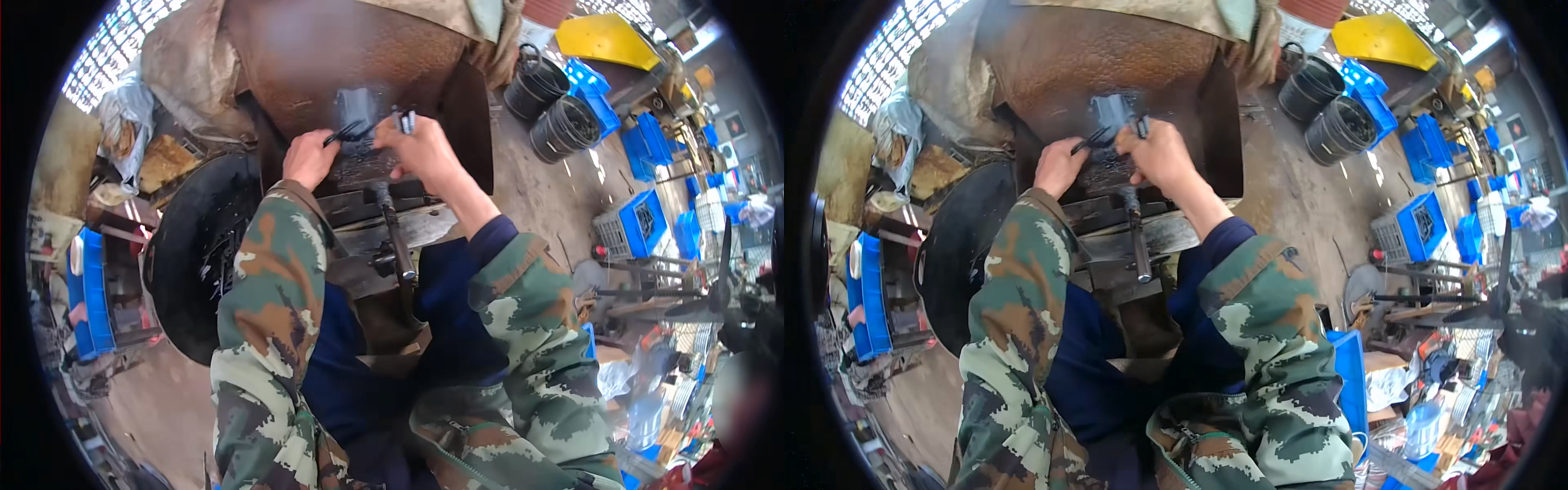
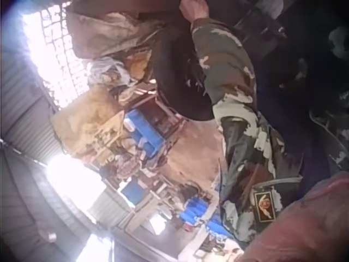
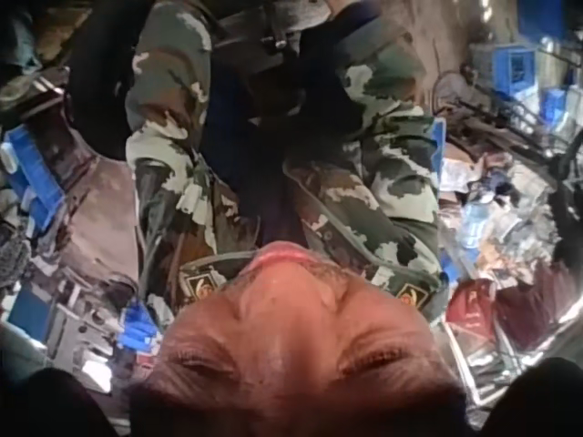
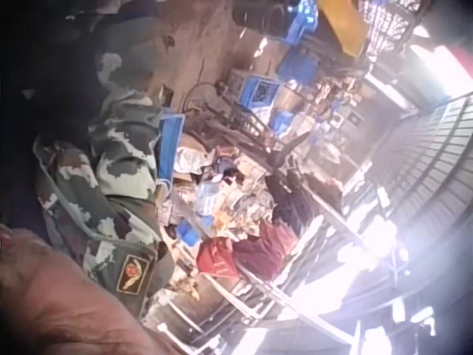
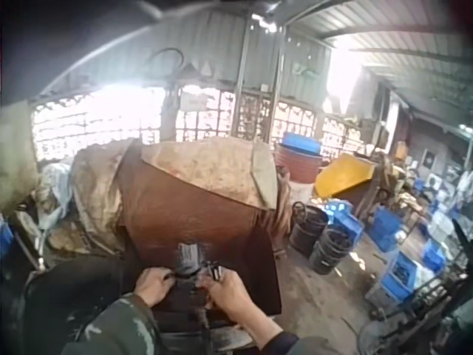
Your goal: Inspecting and processing small metal components using measurement tools and industrial machinery.
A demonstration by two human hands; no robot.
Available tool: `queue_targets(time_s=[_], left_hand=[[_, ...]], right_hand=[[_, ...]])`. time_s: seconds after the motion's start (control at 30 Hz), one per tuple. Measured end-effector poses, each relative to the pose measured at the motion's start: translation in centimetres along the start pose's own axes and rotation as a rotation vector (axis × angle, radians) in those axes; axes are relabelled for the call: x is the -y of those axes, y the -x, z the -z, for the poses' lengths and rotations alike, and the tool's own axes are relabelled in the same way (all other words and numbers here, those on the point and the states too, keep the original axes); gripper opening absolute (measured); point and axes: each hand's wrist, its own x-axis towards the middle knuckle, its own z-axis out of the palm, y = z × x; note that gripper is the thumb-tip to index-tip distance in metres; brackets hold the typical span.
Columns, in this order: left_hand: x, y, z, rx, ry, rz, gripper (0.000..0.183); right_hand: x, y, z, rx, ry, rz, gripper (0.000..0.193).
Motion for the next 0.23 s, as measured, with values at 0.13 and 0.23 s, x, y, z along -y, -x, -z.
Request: queue_targets(time_s=[0.13, 0.23], left_hand=[[-2.5, -1.8, 1.5, 0.086, 0.215, 0.212, 0.028], [-3.9, -1.8, 1.8, 0.119, 0.559, 0.254, 0.025]], right_hand=[[0.9, -0.9, 0.3, -0.067, -0.161, -0.083, 0.025], [0.5, -1.6, 0.3, -0.125, -0.262, -0.033, 0.031]])
